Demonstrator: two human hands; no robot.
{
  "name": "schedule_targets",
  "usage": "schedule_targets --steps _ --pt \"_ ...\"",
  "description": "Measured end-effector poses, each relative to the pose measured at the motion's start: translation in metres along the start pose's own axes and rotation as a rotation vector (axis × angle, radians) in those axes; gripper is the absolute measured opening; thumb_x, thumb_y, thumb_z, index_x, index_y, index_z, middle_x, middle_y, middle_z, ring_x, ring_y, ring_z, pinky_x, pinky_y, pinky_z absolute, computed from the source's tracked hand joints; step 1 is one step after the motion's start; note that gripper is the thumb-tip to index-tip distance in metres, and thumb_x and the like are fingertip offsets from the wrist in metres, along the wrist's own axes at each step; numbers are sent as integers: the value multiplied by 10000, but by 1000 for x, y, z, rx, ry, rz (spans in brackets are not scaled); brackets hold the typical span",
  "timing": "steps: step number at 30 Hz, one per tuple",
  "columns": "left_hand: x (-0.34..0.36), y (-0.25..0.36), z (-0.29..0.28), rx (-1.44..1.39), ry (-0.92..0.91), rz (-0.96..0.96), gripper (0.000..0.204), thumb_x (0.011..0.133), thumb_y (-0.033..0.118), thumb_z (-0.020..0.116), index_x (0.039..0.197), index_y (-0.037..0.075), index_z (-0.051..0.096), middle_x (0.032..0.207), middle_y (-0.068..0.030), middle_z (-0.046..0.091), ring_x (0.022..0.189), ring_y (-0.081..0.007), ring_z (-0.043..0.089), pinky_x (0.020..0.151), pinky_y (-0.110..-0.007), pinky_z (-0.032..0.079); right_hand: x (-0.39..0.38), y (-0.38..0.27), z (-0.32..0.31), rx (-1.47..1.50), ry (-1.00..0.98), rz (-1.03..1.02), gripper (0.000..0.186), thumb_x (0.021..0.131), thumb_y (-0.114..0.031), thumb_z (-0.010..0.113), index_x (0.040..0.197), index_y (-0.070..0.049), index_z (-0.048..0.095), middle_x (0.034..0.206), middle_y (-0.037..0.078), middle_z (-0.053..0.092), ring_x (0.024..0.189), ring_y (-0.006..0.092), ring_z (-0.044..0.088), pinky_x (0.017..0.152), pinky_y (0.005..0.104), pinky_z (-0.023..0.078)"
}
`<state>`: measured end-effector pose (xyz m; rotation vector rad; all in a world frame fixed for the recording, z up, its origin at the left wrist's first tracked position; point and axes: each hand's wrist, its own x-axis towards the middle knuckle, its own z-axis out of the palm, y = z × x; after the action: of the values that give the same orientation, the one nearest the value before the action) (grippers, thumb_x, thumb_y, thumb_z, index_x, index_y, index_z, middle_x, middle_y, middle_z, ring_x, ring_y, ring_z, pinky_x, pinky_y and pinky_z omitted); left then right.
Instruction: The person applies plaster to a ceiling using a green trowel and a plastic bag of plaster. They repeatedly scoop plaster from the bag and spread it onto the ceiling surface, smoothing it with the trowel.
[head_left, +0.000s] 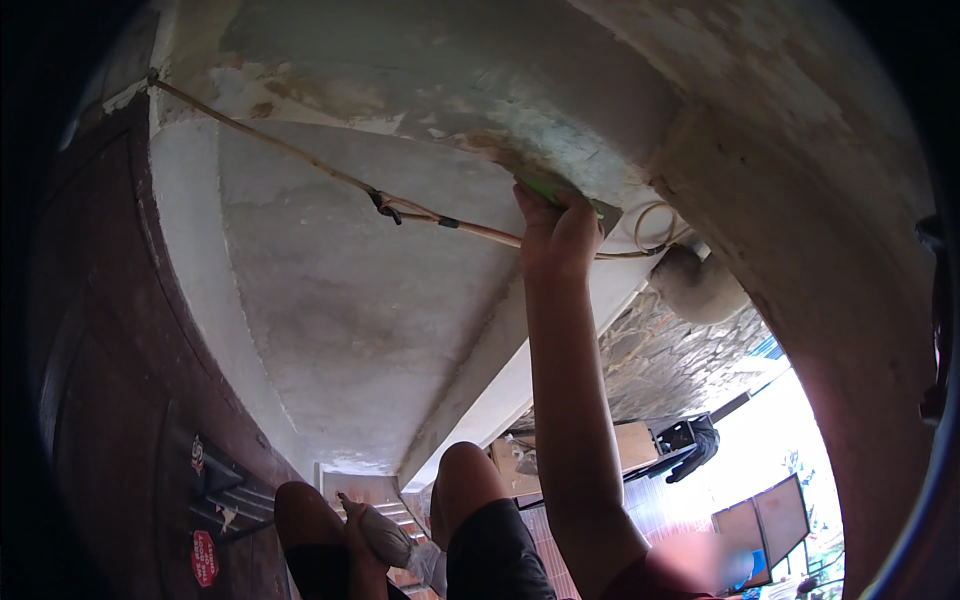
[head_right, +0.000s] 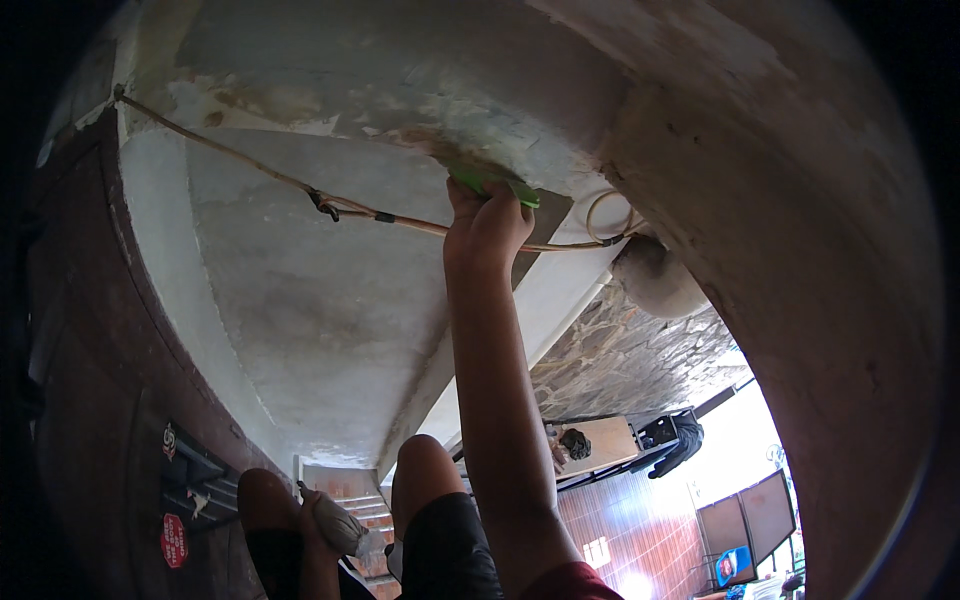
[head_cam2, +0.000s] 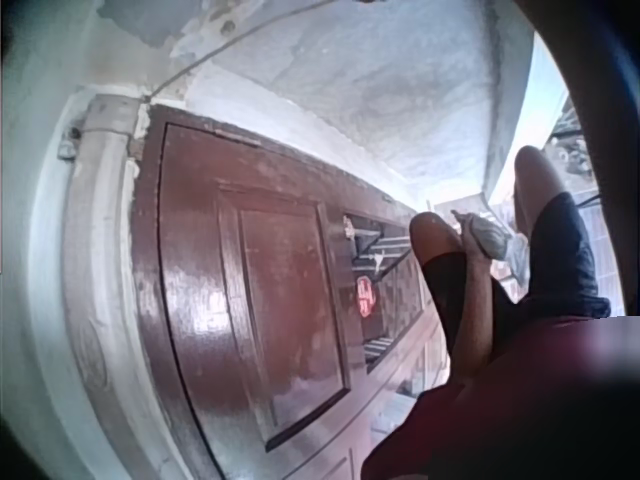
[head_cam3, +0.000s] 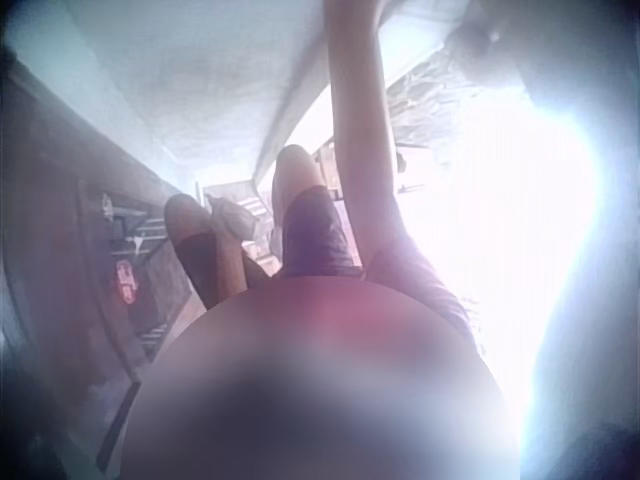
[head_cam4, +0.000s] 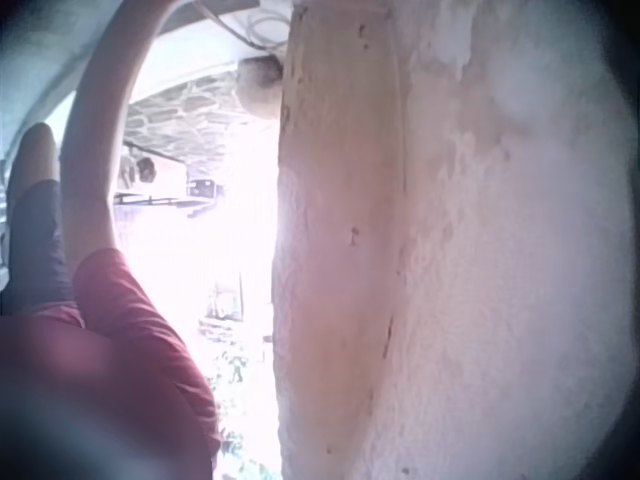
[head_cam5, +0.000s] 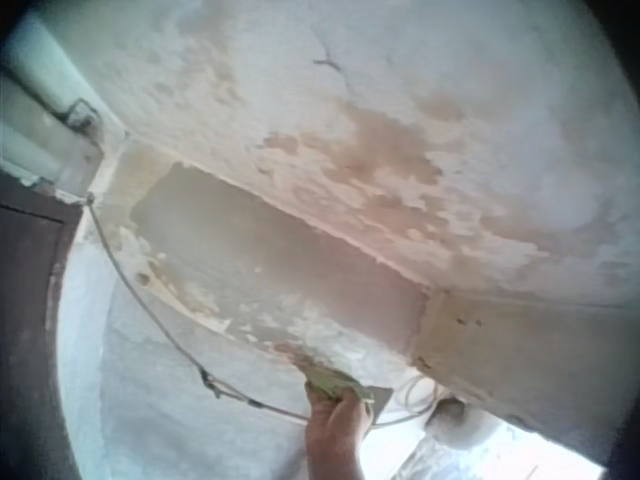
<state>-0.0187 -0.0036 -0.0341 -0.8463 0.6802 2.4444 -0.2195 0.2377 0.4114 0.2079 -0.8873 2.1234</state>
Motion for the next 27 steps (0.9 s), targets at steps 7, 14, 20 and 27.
schedule_targets --steps 7,14,20,27 --pt "0 0 0 55 2 1 390 813 451 601 1014 129 511 822 -92 558 701 -266 608 632 -440 548 -8 -14 -9 -77 -24 26 387 877 37 434 1259 91 399 1255 231 476 1142 407 546 969 554 486" --pt "-8 2 6 29 5 -37 397 817 445 598 1022 117 506 834 -97 562 706 -267 609 639 -435 550 -54 -47 -34 -60 -42 39 393 913 -1 404 1300 60 429 1297 211 505 1208 376 526 1020 543 472" --pt "-8 0 2 49 -11 -48 381 834 422 582 1037 108 513 879 -104 582 754 -271 622 674 -435 557 -61 -42 -57 -190 -33 183 456 896 15 389 1351 45 407 1288 213 535 1207 344 536 1030 526 474" --pt "2 -5 0 120 -8 -33 344 854 396 558 1025 99 530 912 -113 594 797 -272 628 740 -426 550 -1 0 -36 -59 -233 448 430 906 19 345 1325 114 368 1298 264 476 1188 373 525 950 454 531"
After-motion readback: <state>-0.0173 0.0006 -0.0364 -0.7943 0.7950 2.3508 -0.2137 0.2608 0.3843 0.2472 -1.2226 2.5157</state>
